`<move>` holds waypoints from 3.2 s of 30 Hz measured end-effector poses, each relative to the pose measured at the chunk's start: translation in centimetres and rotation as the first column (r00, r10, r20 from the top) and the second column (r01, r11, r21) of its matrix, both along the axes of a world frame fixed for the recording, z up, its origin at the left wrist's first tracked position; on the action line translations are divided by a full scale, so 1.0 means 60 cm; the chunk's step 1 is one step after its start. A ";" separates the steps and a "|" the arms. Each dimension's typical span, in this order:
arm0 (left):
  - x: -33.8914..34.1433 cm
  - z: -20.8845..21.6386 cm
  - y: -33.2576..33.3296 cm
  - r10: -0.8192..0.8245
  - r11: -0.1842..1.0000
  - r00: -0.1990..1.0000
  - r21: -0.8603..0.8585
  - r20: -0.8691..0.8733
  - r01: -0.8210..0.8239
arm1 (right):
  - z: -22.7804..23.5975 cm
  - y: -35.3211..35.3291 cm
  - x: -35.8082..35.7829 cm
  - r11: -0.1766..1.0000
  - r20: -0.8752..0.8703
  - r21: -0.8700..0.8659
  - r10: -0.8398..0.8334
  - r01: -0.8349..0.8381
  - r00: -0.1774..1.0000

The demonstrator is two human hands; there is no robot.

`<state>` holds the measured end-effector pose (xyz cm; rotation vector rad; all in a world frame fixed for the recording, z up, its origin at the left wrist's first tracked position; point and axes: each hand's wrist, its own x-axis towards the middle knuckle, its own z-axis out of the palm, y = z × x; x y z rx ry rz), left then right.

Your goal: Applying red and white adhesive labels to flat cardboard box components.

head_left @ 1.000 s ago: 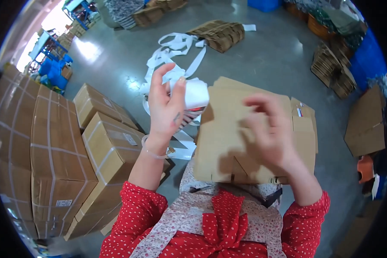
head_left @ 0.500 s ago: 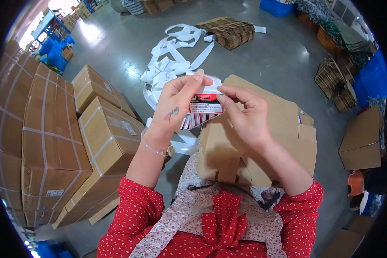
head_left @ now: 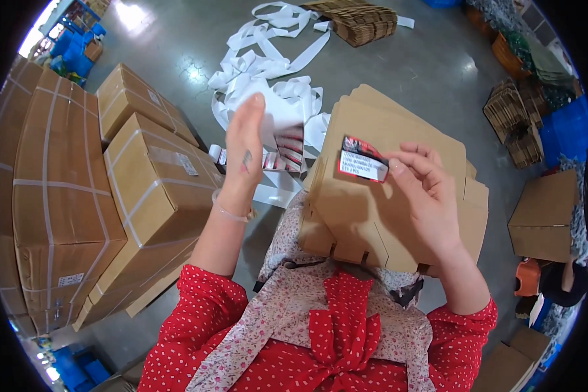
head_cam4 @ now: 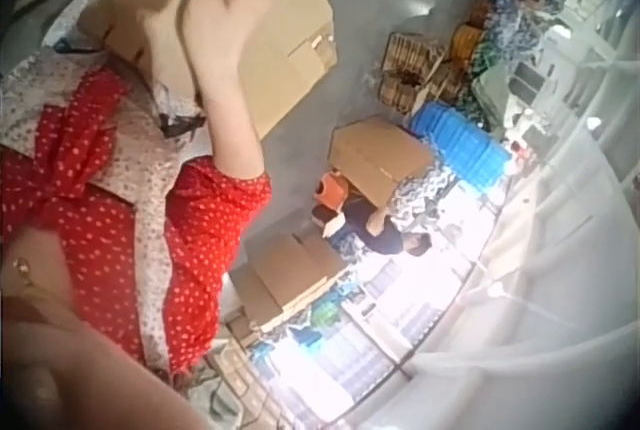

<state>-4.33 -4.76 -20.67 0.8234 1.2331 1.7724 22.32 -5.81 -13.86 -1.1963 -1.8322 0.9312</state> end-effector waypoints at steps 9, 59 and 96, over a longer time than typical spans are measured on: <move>0.069 -0.076 -0.084 -0.158 0.982 0.773 -0.183 -0.614 0.055 | -0.042 -0.002 -0.001 0.861 -0.135 -0.500 0.029 -0.093 0.990; 0.079 -0.096 -0.022 -0.011 0.985 0.673 -0.124 -0.740 -0.120 | -0.481 -0.102 0.809 0.164 -0.234 -0.765 -0.972 0.622 -0.032; 0.032 0.162 0.001 -0.298 0.953 0.952 0.039 -0.074 0.302 | -0.016 0.066 -0.109 0.963 -0.358 0.087 0.270 -0.256 0.894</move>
